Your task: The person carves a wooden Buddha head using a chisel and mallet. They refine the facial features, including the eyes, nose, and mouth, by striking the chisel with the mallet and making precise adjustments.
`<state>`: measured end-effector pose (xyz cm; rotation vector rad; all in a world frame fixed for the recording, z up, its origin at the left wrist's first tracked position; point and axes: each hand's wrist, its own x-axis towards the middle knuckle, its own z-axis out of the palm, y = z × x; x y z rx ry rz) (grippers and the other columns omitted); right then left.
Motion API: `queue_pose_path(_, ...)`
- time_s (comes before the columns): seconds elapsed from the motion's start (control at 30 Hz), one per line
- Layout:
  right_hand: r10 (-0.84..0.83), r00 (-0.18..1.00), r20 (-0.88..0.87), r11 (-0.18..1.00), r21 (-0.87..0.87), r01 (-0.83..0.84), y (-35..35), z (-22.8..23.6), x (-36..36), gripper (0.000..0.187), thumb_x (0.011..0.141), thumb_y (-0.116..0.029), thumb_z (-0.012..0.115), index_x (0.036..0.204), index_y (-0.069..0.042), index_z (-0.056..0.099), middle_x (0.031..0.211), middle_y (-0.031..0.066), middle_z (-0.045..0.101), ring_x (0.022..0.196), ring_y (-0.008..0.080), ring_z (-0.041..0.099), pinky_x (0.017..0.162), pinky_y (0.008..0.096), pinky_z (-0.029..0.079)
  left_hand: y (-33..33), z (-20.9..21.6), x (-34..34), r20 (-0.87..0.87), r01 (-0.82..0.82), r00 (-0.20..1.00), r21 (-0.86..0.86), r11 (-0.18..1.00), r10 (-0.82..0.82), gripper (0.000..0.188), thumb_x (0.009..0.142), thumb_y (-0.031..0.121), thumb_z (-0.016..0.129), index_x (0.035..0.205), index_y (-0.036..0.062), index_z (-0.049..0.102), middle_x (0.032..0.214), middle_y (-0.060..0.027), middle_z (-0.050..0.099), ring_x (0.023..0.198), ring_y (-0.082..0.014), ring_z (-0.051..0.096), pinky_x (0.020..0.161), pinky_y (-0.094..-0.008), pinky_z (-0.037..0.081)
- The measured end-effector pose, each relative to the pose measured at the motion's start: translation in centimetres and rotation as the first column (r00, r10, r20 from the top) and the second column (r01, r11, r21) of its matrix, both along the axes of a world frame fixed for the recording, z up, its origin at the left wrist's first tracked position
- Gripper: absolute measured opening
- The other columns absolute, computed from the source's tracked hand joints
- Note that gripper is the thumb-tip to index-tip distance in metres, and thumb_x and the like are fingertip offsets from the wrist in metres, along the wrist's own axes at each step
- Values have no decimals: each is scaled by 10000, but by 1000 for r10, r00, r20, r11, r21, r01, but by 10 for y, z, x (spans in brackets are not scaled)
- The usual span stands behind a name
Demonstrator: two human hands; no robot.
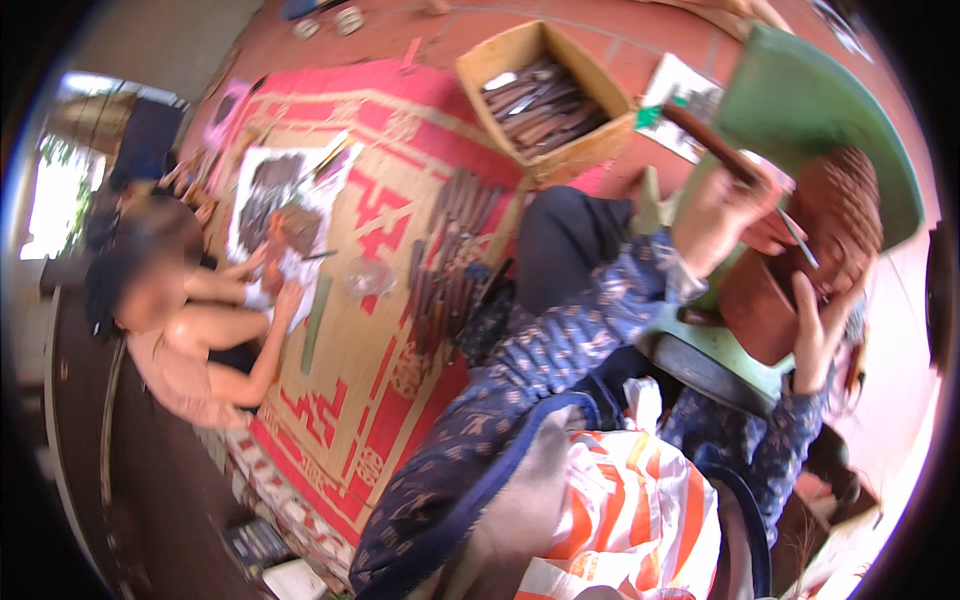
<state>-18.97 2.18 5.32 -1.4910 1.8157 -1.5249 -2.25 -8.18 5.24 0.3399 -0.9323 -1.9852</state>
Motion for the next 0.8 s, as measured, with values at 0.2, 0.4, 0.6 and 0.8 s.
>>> queue_pose_path(0.2,13,996,-92,997,76,-6,-4,13,2,1089,751,-182,755,1471,-8,-43,1405,325,311,1323,368,350,1088,389,287,-5,-3,12,104,-48,993,-106,993,59,312,996,334,414,1117,53,472,1008,-281,641,931,-335,669,767,-399,579)
queue_pose_path(0.4,9,995,-96,1000,3,-9,1,7,-9,1126,720,-260,779,1458,52,-12,1413,328,288,1335,395,327,1088,398,290,-7,2,0,144,6,989,-254,967,32,323,1009,326,381,1154,40,418,1021,-275,639,958,-328,661,835,-407,558)
queue_pose_path(0.6,12,988,-156,1000,25,-9,4,13,-6,1081,772,-202,740,1476,-32,-63,1403,290,361,1313,355,386,1068,373,320,-7,4,-8,152,-4,987,-325,946,56,321,1010,322,383,1163,41,406,991,-245,655,958,-331,662,840,-424,554)
queue_pose_path(0.8,3,984,-179,1000,26,2,4,13,-5,1086,768,-219,746,1476,-28,-55,1387,300,375,1297,350,411,1048,368,349,-8,4,-10,141,-23,987,-306,952,70,336,1003,338,394,1175,49,402,986,-237,659,962,-334,661,848,-439,548)
